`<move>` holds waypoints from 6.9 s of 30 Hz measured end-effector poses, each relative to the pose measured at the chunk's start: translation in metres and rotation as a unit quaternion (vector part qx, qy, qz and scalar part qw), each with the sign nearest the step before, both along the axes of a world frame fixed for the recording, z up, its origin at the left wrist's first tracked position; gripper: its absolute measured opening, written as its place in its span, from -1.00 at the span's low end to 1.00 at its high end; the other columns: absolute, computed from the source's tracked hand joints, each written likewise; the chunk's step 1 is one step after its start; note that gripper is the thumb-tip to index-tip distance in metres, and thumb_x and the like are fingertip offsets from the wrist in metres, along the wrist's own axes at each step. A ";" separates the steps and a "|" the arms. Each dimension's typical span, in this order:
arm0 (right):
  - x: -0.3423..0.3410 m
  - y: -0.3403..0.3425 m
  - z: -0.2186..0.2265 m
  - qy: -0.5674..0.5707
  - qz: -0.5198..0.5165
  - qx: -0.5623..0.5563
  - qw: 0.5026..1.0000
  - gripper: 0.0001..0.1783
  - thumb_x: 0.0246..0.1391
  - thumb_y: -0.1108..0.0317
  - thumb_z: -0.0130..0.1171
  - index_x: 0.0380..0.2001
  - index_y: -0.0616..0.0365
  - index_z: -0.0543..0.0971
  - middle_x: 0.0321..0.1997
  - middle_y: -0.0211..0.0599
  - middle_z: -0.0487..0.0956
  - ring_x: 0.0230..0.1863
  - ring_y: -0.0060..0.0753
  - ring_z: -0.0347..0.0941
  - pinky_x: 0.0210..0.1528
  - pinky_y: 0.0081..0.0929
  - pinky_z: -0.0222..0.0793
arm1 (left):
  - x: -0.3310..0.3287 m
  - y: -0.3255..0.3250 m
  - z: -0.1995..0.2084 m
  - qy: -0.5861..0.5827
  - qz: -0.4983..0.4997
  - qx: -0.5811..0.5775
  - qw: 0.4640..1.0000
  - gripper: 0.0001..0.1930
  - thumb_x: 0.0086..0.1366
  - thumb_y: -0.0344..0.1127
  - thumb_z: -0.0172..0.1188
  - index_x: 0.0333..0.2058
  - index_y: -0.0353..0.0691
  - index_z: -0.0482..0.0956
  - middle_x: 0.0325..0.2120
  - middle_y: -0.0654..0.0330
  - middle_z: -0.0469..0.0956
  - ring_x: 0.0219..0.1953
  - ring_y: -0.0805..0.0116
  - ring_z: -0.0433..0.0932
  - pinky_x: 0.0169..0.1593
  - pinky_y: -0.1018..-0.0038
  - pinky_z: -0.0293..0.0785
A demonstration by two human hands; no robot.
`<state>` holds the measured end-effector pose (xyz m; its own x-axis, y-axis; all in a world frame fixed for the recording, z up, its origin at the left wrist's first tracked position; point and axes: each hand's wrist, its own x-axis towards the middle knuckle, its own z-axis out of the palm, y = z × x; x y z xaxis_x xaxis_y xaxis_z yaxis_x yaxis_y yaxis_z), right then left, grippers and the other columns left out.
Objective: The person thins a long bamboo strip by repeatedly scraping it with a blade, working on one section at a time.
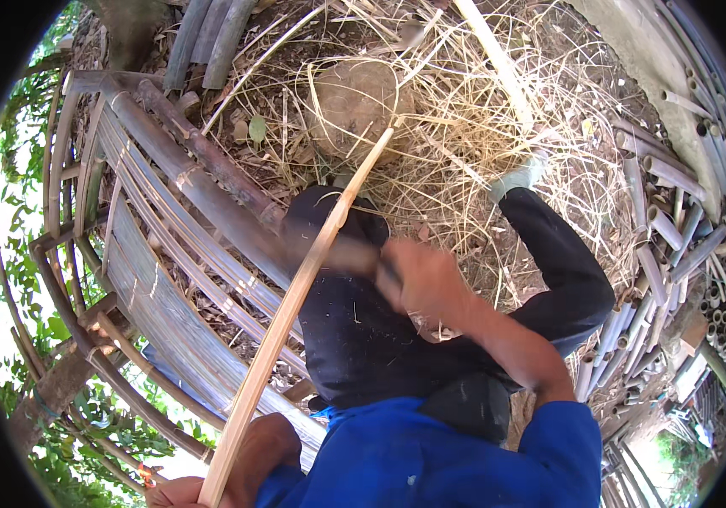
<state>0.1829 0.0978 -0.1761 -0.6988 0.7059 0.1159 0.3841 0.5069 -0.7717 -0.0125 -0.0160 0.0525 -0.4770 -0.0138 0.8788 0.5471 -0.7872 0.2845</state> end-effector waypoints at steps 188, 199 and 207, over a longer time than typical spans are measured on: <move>-0.096 0.075 0.077 0.175 -0.183 -0.084 0.964 -0.51 -0.11 0.15 0.58 -0.21 0.12 0.55 -0.46 -0.40 0.54 -0.47 -0.46 0.48 -0.36 -0.37 0.41 | -0.063 0.130 0.050 -0.064 -0.201 -0.223 0.952 -0.71 0.52 -0.23 -0.02 0.02 -0.30 0.51 -0.35 0.10 0.68 -0.15 0.25 0.63 0.05 0.21 0.54; -0.114 0.111 0.082 0.269 -0.173 -0.092 0.943 -0.57 -0.02 0.21 0.55 -0.35 0.17 0.47 -0.62 -0.42 0.46 -0.59 -0.53 0.36 -0.48 -0.45 0.32 | -0.056 0.121 0.021 0.282 0.150 -0.469 0.824 -0.86 0.27 -0.45 0.23 -0.18 -0.19 0.64 -0.41 0.18 0.66 -0.32 0.24 0.67 -0.28 0.32 0.58; -0.123 0.109 0.075 0.298 -0.157 -0.103 0.936 -0.58 0.00 0.19 0.54 -0.33 0.16 0.47 -0.59 -0.44 0.46 -0.53 -0.56 0.37 -0.45 -0.47 0.33 | -0.126 0.054 -0.117 0.509 0.060 -0.691 0.510 -0.71 0.19 -0.37 0.26 -0.09 -0.26 0.64 -0.29 0.06 0.65 -0.19 0.04 0.62 0.00 0.12 0.55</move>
<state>0.0604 0.2066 -0.1014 -0.3074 0.9157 0.2588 -0.0407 0.2591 -0.9650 -0.1388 0.0381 -0.0644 0.1685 0.9784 -0.1200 0.9854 -0.1645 0.0429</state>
